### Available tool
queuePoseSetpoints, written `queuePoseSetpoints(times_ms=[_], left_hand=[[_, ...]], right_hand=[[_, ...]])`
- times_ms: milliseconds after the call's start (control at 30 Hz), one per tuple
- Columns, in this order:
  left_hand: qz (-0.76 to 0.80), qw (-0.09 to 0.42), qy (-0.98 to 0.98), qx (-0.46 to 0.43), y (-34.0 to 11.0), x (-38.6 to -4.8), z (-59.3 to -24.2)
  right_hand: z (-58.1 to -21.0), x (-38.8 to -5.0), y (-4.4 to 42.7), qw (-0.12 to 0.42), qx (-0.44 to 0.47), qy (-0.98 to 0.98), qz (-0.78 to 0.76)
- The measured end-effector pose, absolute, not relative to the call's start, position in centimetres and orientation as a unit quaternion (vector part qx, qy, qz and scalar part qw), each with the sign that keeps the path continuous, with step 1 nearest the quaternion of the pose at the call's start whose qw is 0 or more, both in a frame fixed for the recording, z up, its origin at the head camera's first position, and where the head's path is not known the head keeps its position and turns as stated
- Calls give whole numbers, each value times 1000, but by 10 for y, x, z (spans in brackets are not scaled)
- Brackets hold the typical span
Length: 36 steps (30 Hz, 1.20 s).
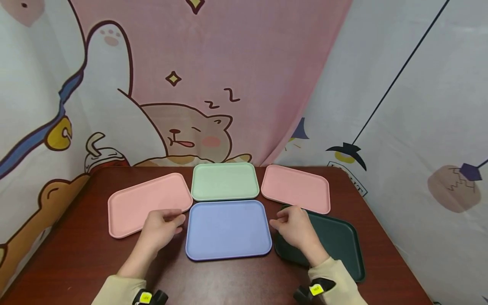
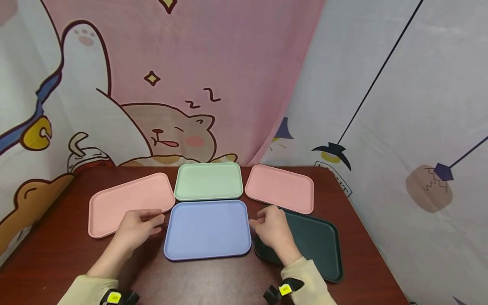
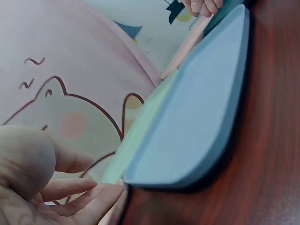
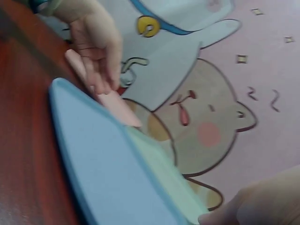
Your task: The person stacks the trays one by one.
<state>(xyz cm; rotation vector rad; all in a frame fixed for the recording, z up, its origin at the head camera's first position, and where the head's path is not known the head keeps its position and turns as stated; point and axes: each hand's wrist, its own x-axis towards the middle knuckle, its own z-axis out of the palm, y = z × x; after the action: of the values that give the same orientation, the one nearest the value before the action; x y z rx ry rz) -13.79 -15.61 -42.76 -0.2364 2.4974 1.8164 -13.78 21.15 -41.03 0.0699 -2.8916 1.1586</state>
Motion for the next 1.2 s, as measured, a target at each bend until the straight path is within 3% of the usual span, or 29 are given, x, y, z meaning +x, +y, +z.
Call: queuePoseSetpoints(times_ms=[333, 733, 1200], left_hand=[[626, 43, 777, -49, -134, -135, -402], [669, 81, 739, -16, -86, -153, -405], [672, 115, 730, 36, -34, -168, -409]], right_hand=[[-390, -123, 263, -34, -16, -870, 491], [-396, -107, 338, -17, -102, -873, 477], [-408, -87, 388, -30, -167, -850, 499]])
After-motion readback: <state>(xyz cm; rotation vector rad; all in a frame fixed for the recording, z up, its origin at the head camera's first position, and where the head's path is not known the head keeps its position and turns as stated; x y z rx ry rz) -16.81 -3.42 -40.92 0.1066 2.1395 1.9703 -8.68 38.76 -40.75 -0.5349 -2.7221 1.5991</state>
